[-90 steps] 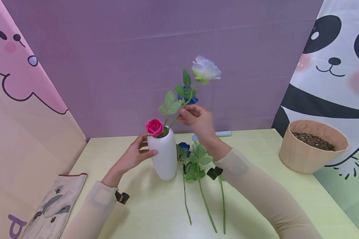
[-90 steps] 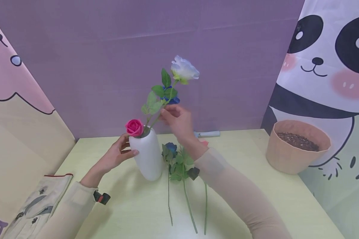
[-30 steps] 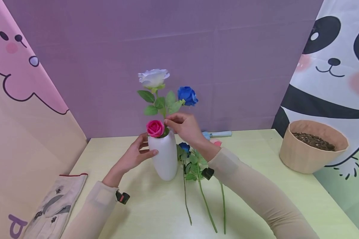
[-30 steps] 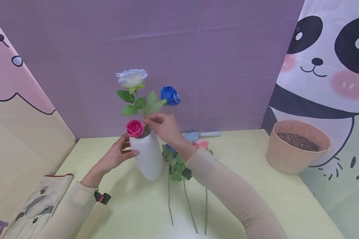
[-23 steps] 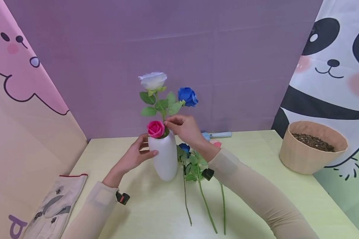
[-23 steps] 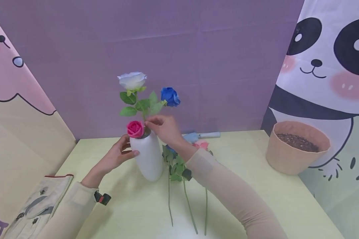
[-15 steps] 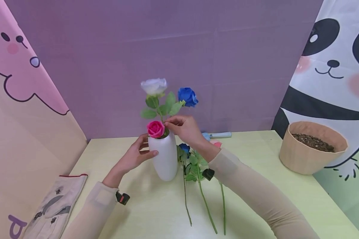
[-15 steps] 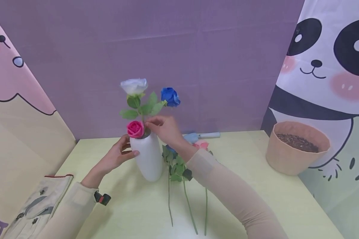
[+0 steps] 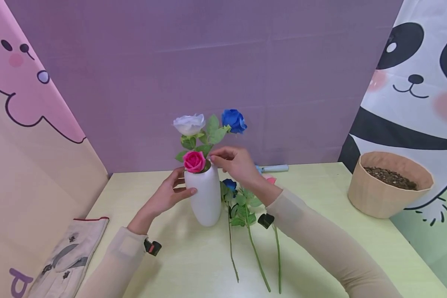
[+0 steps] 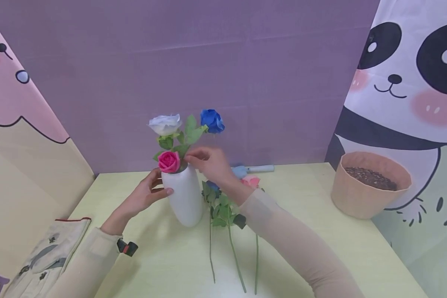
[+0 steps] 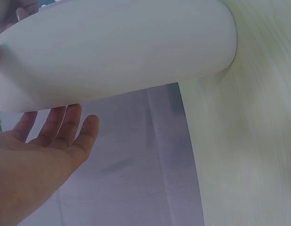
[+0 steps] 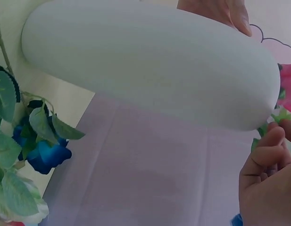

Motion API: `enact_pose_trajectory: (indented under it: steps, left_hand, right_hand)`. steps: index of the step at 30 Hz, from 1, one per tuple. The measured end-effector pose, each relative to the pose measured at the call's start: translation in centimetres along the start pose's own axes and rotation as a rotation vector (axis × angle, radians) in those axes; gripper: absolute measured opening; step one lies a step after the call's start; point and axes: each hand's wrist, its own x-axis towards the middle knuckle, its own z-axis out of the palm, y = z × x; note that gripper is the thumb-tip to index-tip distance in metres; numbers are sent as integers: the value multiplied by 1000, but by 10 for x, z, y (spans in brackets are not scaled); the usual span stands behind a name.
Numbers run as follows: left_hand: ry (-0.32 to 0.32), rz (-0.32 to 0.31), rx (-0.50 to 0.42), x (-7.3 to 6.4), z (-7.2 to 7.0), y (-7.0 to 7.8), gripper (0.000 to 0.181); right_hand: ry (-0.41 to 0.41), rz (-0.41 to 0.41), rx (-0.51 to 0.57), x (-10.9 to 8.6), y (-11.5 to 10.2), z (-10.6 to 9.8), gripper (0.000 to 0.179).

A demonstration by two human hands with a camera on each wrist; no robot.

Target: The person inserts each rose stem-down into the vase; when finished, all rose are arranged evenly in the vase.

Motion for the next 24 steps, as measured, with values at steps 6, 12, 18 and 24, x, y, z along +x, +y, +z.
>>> enact_pose_trajectory:
  steps: [6, 12, 18, 24]
  left_hand:
    - [2, 0, -5, 0, 0, 1, 74]
    - [6, -10, 3, 1, 1, 0, 76]
    - [7, -10, 15, 0, 1, 0, 76]
    - [10, -9, 21, 0, 1, 0, 76]
  right_hand:
    - [-14, 5, 2, -5, 4, -12, 20]
    - [-19, 46, 27, -11, 8, -25, 21]
    - [-4, 52, 30, -19, 15, -40, 27]
    - [-2, 128, 57, -26, 26, -54, 30]
